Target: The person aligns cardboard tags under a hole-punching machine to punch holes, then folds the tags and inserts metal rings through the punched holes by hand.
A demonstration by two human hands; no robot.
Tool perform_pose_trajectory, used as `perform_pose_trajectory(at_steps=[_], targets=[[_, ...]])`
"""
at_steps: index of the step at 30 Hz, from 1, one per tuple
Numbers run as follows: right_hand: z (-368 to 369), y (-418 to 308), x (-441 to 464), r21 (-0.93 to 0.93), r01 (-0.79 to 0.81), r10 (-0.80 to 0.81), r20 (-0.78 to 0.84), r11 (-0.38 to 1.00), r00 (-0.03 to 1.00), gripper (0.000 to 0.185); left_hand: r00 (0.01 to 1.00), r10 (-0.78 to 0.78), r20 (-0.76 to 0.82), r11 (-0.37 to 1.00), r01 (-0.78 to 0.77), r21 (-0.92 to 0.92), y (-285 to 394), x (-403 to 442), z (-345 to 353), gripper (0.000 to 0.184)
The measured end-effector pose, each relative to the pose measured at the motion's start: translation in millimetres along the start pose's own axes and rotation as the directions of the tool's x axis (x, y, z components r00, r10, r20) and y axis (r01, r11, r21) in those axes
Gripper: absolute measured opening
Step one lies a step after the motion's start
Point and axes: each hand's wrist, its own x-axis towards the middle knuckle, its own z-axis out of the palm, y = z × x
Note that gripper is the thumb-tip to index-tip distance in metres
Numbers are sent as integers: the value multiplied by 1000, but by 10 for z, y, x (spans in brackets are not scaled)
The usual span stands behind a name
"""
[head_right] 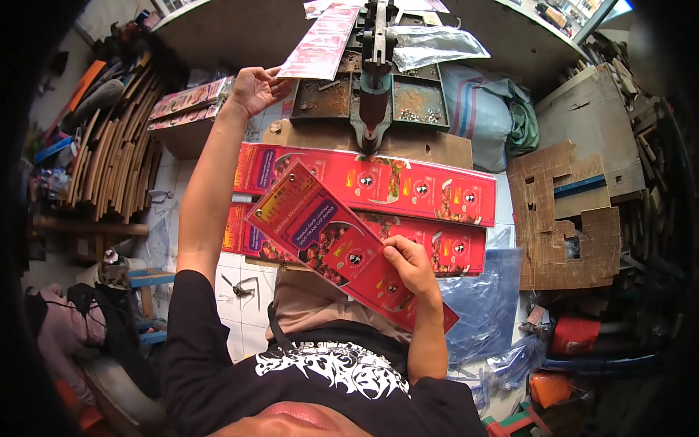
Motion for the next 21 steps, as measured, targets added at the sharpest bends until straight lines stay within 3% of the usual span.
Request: perform_pose_trajectory(at_steps=[2, 4, 8, 11, 12, 14, 16, 21], targets=[[1, -4, -5, -2, 3, -3, 2, 1000, 1000, 15, 993, 113, -40, 966, -101, 239, -170, 56, 7, 61], [3, -19, -10, -5, -9, 9, 1, 1000, 1000, 16, 983, 166, -81, 930, -129, 345, -287, 143, -9, 55], [-4, -9, -6, -22, -6, 6, -3, 1000, 1000, 17, 967, 252, -21, 832, -206, 515, -505, 377, -231, 40], [-14, -8, 0, -41, 1, -1, 1, 999, 1000, 17, 923, 379, -66, 638, -209, 741, -634, 505, -326, 32], [-13, -11, -2, -46, -3, 3, -1, 999, 1000, 17, 922, 380, -68, 639, -209, 740, -647, 502, -306, 32], [-22, -8, -2, -45, -19, 20, 7, 999, 1000, 17, 774, 633, -1, 148, -119, 982, -649, 496, -280, 27], [-17, 0, 8, -51, -7, 7, 4, 999, 1000, 18, 747, 664, 3, 129, -118, 985, -631, 521, -273, 24], [-16, -41, 8, -70, -29, 29, -1, 997, 1000, 18, 755, 648, 100, -211, 52, 976, -591, 622, -230, 22]])
